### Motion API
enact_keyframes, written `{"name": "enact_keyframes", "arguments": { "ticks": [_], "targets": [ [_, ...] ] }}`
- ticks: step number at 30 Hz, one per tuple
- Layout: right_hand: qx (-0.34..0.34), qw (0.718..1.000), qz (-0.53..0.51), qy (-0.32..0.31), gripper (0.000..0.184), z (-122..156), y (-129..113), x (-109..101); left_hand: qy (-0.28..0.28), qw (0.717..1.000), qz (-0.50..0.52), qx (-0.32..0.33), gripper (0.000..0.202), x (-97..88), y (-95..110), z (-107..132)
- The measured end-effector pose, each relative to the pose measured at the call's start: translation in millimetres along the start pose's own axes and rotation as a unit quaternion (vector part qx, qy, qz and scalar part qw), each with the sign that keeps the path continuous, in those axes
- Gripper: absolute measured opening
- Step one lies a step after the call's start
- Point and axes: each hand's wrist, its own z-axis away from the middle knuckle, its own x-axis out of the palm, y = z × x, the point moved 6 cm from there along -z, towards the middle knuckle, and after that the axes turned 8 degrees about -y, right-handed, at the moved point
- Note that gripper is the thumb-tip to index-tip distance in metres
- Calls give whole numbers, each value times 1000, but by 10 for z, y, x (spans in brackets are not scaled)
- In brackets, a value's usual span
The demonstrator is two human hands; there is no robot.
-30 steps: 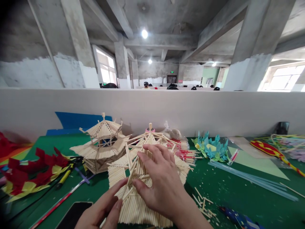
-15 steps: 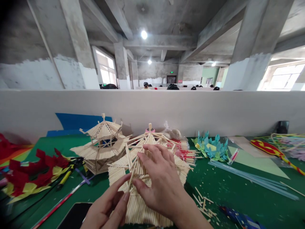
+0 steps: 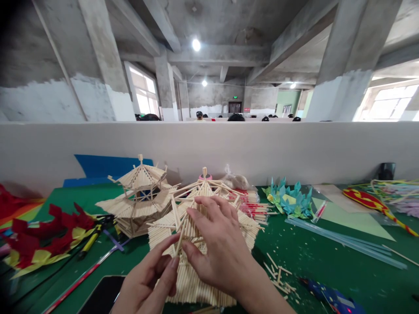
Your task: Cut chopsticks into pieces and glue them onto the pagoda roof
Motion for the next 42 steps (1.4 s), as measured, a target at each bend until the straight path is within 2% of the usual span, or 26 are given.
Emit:
{"name": "enact_keyframes", "arguments": {
  "ticks": [9, 18, 21, 26, 30, 42],
  "targets": [
    [0, 1000, -9, 2, 41, -16, -20, -22, 51, 996, -61, 42, 34, -37, 81, 45],
    [5, 1000, -9, 0, 41, -16, -7, -10, 78, 992, -82, 64, 36, -33, 34, 3],
    [4, 1000, -10, 0, 41, -11, -8, -9, 67, 994, -70, 51, 34, -34, 32, -15],
    [9, 1000, -6, -8, 42, -8, -4, -11, 27, 1000, -8, -6, 31, -16, -26, -43],
    [9, 1000, -3, -7, 42, -12, -2, -14, 8, 1000, 17, -20, 31, 1, -43, -55],
    [11, 1000, -2, -6, 45, -16, 5, 10, 10, 999, 16, -32, 36, 21, -45, -48]
  ]
}}
